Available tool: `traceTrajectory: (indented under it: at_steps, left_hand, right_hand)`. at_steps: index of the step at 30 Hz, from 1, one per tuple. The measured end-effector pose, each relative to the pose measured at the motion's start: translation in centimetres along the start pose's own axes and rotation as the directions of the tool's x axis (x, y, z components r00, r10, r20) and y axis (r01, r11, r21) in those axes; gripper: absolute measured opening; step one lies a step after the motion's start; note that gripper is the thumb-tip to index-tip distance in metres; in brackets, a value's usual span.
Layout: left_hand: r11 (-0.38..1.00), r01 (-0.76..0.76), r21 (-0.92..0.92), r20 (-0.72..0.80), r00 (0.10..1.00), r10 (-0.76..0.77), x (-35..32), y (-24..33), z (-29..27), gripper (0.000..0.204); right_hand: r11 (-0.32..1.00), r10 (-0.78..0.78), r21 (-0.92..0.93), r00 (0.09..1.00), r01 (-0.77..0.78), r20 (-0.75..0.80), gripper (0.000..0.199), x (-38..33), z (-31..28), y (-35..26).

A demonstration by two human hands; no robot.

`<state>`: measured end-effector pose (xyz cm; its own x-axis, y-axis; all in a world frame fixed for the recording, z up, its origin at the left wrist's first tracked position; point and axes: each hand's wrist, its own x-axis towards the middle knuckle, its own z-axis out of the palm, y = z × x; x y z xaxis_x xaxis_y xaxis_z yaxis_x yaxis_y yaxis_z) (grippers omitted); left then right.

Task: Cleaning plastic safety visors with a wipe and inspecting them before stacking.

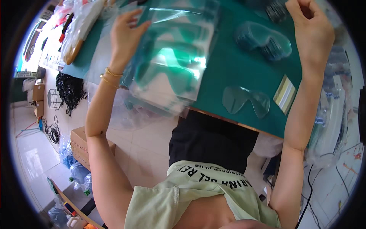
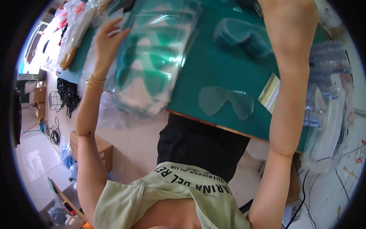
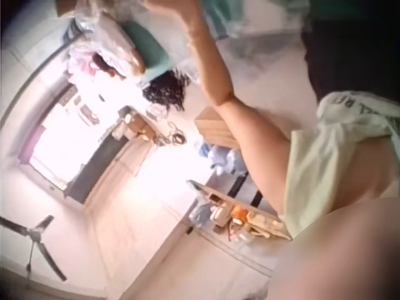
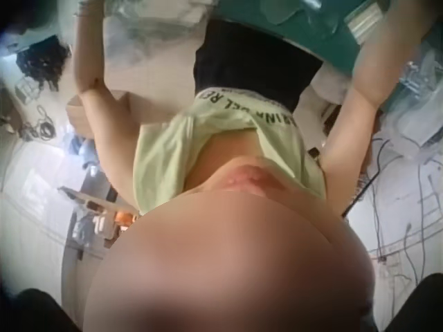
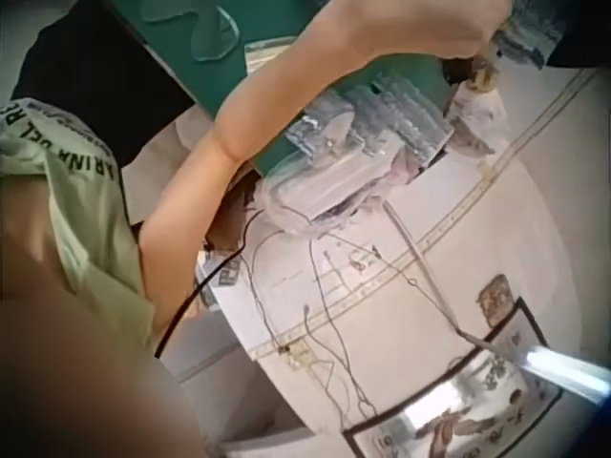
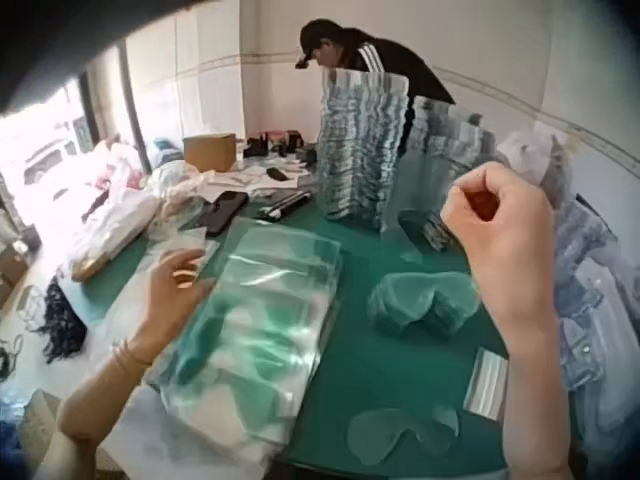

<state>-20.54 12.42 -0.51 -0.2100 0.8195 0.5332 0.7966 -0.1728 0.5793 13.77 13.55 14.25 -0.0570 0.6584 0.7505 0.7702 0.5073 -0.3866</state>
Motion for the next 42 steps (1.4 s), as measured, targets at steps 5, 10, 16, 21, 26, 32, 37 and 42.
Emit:
traceTrajectory:
  at_steps: [5,10,16,21,26,32,37,42]
  left_hand:
    - [0.228,0.37,-0.901,0.397,0.914,0.086,-2.5,10.1,-3.7,0.033]
    - [-0.132,0.418,-0.899,0.425,0.905,-0.029,-6.2,15.8,-1.5,0.032]
    - [0.051,0.443,-0.895,0.446,0.888,0.109,-10.5,18.5,0.4,0.018]
    - [0.063,0.605,-0.794,0.608,0.783,0.131,-15.4,18.6,1.3,0.023]
    - [0.27,0.549,-0.791,0.601,0.779,0.176,-16.7,18.1,2.4,0.017]
    - [0.465,0.556,-0.689,0.571,0.812,-0.124,-16.7,19.6,3.9,0.018]
    - [0.649,0.57,-0.504,0.476,0.81,-0.341,-16.0,20.2,5.0,0.026]
    - [0.689,0.576,-0.439,0.458,0.804,-0.38,-16.0,20.3,5.7,0.033]
  right_hand:
    - [0.841,-0.538,-0.005,0.836,0.541,-0.106,0.018,-3.7,-0.2,-3.2]
    - [0.888,-0.445,0.135,0.896,0.439,0.014,0.025,-6.7,-2.6,-0.8]
    - [0.841,0.089,0.523,0.989,-0.139,0.121,0.065,-13.1,-6.1,3.4]
    - [0.326,0.415,0.739,0.791,-0.59,0.45,0.056,-19.2,-8.8,5.9]
    - [0.394,0.521,0.551,0.672,-0.736,0.526,0.036,-21.6,-11.0,6.1]
    - [0.472,0.673,0.277,0.545,-0.837,0.5,0.011,-20.9,-9.8,5.9]
    - [0.481,0.689,0.199,0.509,-0.854,0.516,0.01,-21.2,-8.3,6.2]
    - [0.507,0.682,0.176,0.518,-0.844,0.516,0.013,-21.5,-8.3,6.4]
